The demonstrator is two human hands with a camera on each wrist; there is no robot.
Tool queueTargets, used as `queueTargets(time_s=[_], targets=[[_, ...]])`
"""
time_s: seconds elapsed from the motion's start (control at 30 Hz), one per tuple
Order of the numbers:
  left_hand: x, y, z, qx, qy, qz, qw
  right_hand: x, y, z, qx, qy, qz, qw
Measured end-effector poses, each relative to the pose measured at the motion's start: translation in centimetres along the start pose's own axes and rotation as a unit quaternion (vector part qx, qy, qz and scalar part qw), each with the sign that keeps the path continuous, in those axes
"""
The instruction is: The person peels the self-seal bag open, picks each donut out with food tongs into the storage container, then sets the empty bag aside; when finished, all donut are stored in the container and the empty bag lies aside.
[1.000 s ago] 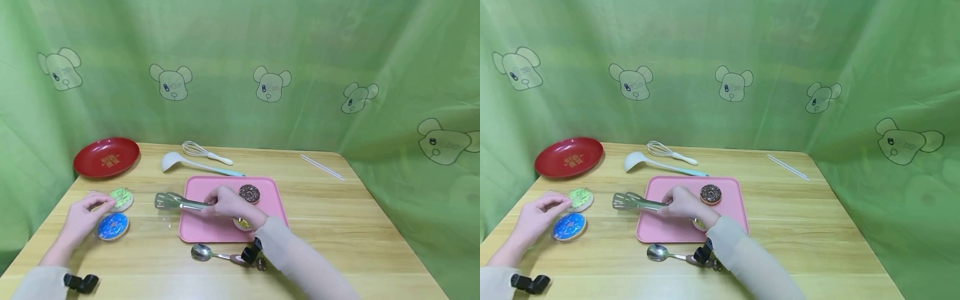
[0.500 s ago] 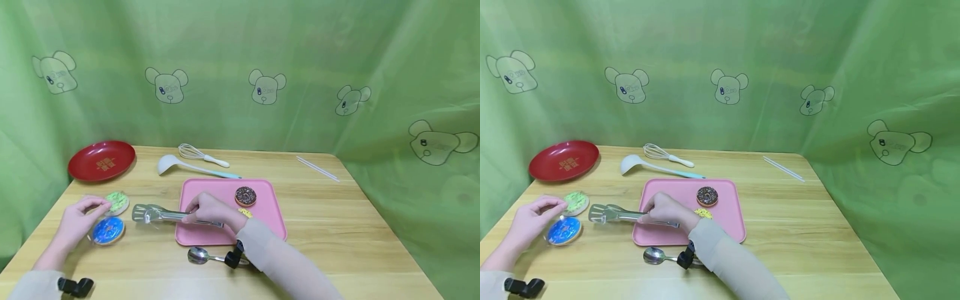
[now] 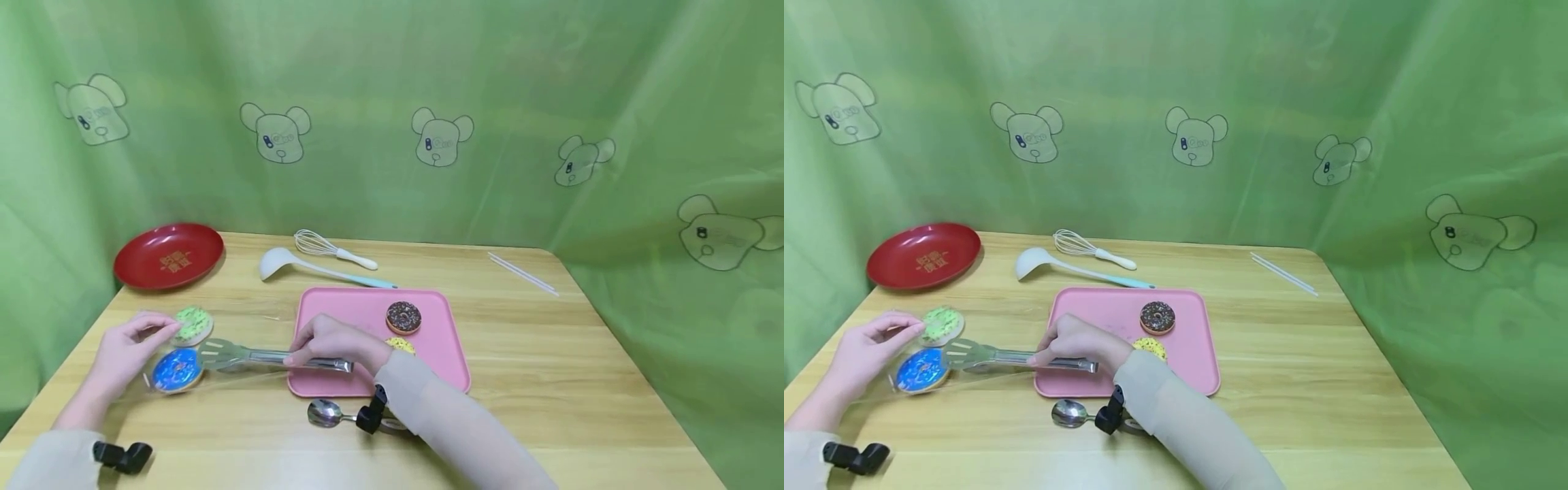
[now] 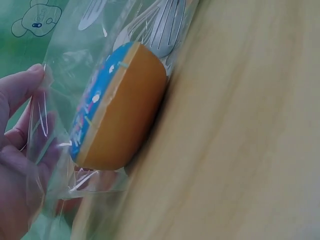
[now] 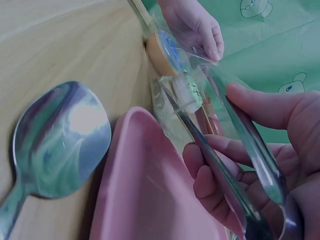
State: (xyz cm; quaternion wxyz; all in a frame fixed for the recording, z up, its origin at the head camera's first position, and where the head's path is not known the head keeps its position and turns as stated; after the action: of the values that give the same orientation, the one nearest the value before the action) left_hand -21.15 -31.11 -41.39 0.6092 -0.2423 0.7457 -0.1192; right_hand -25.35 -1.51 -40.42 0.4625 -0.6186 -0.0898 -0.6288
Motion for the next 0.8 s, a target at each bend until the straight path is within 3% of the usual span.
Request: queueTargets(time_s=[0.23,0.47,0.8], targets=[[0.1,0.1,-0.2,0.016,0.002,0.024,0.9996,0.0,0.7,-0.8,0.021,0.022,0.01,0.999],[0.0,0.1,-0.3,0.033,0.013,0.032,0.9988,-0.2,2.0,-1.4,0.019,0.05,-0.076,0.996],[-0.1,0.1,-0.4,0.033,0.011,0.04,0.9986,0.0,2.3,-1.2,-0.008,0.037,-0.045,0.998]])
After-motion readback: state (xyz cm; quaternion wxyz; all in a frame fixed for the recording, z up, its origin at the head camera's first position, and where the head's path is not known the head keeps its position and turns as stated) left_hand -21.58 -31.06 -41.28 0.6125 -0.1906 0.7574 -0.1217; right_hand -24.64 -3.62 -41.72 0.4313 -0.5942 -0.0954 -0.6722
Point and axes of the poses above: each hand's wrist, its own z-axis away from the middle knuckle, its own y-axis out of the palm, x = y × z, the point moved 6 cm from there along -z, towards the middle knuckle, and after that the axes turned 4 degrees about -y, right-handed, at the moved point
